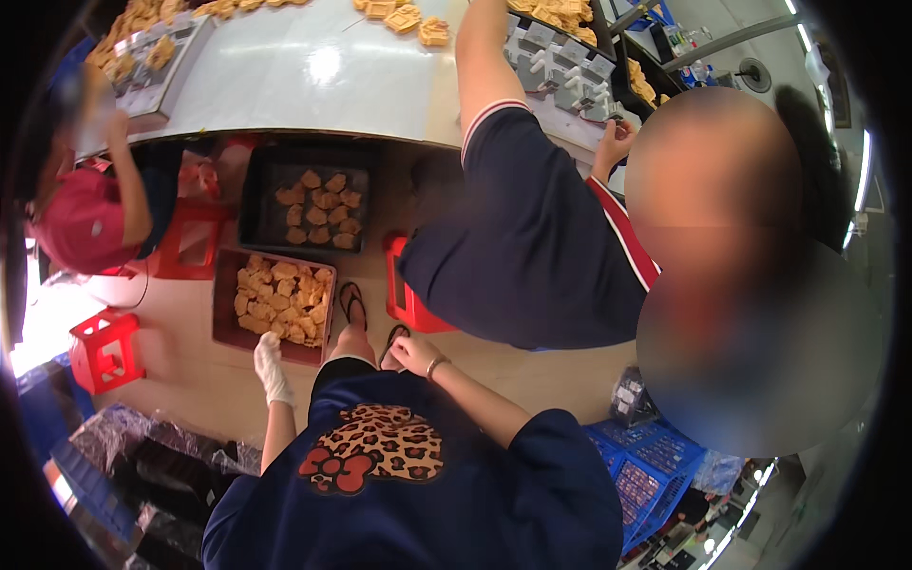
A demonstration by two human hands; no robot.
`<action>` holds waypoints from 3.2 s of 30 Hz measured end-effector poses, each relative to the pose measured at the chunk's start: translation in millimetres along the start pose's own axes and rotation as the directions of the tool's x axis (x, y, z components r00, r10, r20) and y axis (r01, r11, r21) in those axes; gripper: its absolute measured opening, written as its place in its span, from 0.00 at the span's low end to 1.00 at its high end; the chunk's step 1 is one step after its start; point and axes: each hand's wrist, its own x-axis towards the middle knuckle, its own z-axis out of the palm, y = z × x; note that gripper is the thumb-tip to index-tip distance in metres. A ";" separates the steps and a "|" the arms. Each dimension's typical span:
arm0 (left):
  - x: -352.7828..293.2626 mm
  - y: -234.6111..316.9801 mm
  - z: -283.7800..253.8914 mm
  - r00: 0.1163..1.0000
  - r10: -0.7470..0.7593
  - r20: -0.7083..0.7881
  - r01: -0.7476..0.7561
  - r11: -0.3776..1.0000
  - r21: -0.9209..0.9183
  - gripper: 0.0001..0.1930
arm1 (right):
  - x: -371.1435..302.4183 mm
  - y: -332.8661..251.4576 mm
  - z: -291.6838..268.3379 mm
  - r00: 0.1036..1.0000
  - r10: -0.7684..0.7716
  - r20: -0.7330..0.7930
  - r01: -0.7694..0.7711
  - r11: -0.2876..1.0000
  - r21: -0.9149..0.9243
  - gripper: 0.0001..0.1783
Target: Assemble small plastic toy parts and organize them into bins on a factory workbench.
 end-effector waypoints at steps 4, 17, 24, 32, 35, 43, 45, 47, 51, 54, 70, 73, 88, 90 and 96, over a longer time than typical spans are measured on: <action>-40.8 14.4 43.6 0.994 0.028 0.108 -0.004 0.976 -0.216 0.19 | -4.3 -73.5 9.4 0.962 -0.244 0.125 0.242 0.970 0.033 0.14; -58.8 -6.7 99.6 0.910 -0.181 0.373 0.381 0.719 -0.581 0.29 | -64.6 -160.6 56.4 0.760 -0.642 0.103 0.626 0.681 -0.379 0.15; -98.5 13.5 95.3 0.787 -0.176 0.591 0.550 0.635 -0.543 0.56 | -74.1 -147.5 61.0 0.781 -0.617 0.096 0.611 0.726 -0.315 0.12; -115.9 19.0 72.6 0.864 -0.103 0.493 0.367 0.800 -0.476 0.23 | -79.0 -136.6 72.5 0.524 -0.625 0.578 0.570 0.762 0.307 0.12; -105.3 6.3 54.3 0.915 -0.201 0.350 0.394 0.624 -0.674 0.37 | -81.4 -141.2 71.6 0.410 -0.588 0.697 0.576 0.759 0.302 0.12; -116.8 48.4 82.4 0.867 -0.158 0.472 0.484 0.491 -0.725 0.35 | -77.0 -119.2 73.6 0.700 -0.563 0.439 0.545 0.818 0.181 0.13; -72.1 22.1 66.2 0.875 -0.004 0.484 0.419 0.506 -0.754 0.13 | -90.9 -128.8 74.3 0.790 -0.571 0.222 0.524 0.818 0.237 0.13; -84.5 31.2 74.0 0.896 -0.316 0.314 0.436 0.763 -0.477 0.15 | -91.8 -127.3 61.8 0.846 -0.502 0.177 0.465 0.859 0.214 0.11; -89.0 31.0 82.3 0.869 -0.308 0.387 0.447 0.823 -0.350 0.08 | -62.2 -102.1 56.1 0.880 -0.475 -0.001 0.441 0.816 0.375 0.07; -70.7 28.7 60.7 0.898 -0.285 0.336 0.417 0.795 -0.440 0.10 | -45.5 -107.4 62.5 0.878 -0.469 0.100 0.423 0.856 0.299 0.08; 135.0 148.0 120.6 0.911 -0.197 0.362 0.387 0.711 -0.587 0.50 | 94.8 -202.4 13.8 0.961 -0.269 -0.064 0.276 0.913 0.299 0.12; 212.7 203.3 146.3 0.985 -0.103 0.138 0.154 0.888 -0.434 0.49 | 129.5 -225.5 8.6 0.963 -0.183 -0.197 0.254 0.860 0.443 0.10; 414.9 303.6 229.7 0.521 0.634 0.572 -0.687 -0.086 0.721 0.44 | 336.9 -272.1 -63.3 0.453 -0.187 -0.871 0.481 0.875 0.062 0.10; 415.4 307.4 229.4 0.525 0.627 0.575 -0.683 -0.092 0.725 0.45 | 361.4 -281.4 -68.5 0.390 -0.236 -0.890 0.520 0.854 0.002 0.09; 413.6 313.8 229.8 0.571 0.569 0.592 -0.645 -0.135 0.752 0.47 | 405.9 -285.3 -106.7 0.233 -0.351 -0.907 0.473 0.856 -0.210 0.08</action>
